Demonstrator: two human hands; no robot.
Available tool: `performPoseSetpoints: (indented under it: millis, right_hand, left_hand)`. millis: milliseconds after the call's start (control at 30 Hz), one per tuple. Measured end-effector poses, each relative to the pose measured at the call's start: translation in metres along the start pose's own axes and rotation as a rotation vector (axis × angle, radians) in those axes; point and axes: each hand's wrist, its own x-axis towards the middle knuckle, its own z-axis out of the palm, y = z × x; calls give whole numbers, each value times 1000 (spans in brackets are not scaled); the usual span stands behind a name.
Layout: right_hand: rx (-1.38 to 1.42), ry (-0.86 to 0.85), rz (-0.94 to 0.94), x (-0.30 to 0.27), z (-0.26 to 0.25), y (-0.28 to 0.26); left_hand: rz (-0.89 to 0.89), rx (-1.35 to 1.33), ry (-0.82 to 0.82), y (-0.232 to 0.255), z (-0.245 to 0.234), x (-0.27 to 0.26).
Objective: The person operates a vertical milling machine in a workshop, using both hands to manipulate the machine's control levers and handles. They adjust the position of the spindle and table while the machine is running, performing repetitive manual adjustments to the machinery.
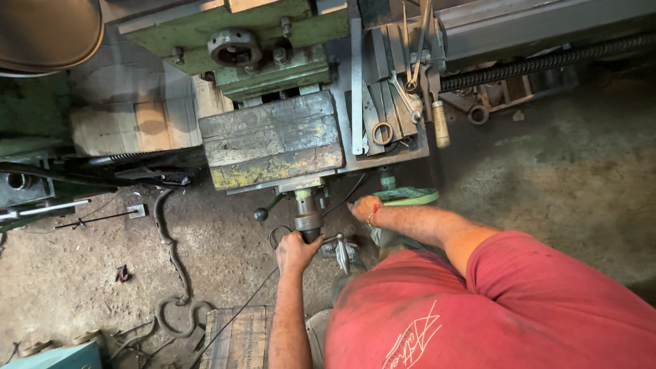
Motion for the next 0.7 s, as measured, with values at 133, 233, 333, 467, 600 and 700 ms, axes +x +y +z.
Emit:
performPoseSetpoints:
  millis: [133,233,333,467,600,700]
  right_hand:
    - [-17,9,-28,-1,-1,1]
    - [-21,-14,-15,0,-1,1]
    - [-12,-17,2,0,0,0]
    - [12,-6,12,0,0,1]
    - [-7,12,10,-1,3,1]
    - [-18,-6,32,1,2,-2]
  left_hand:
    - [2,-26,-8,-1,-3,-1]
    - [13,-34,2,-2,-2,1]
    - [47,-85,36,-5,0,1]
    - [51,-109,49,-6,-1,1]
    - [59,-111,54,-8,1,4]
    - [66,-146,53,-12,2,7]
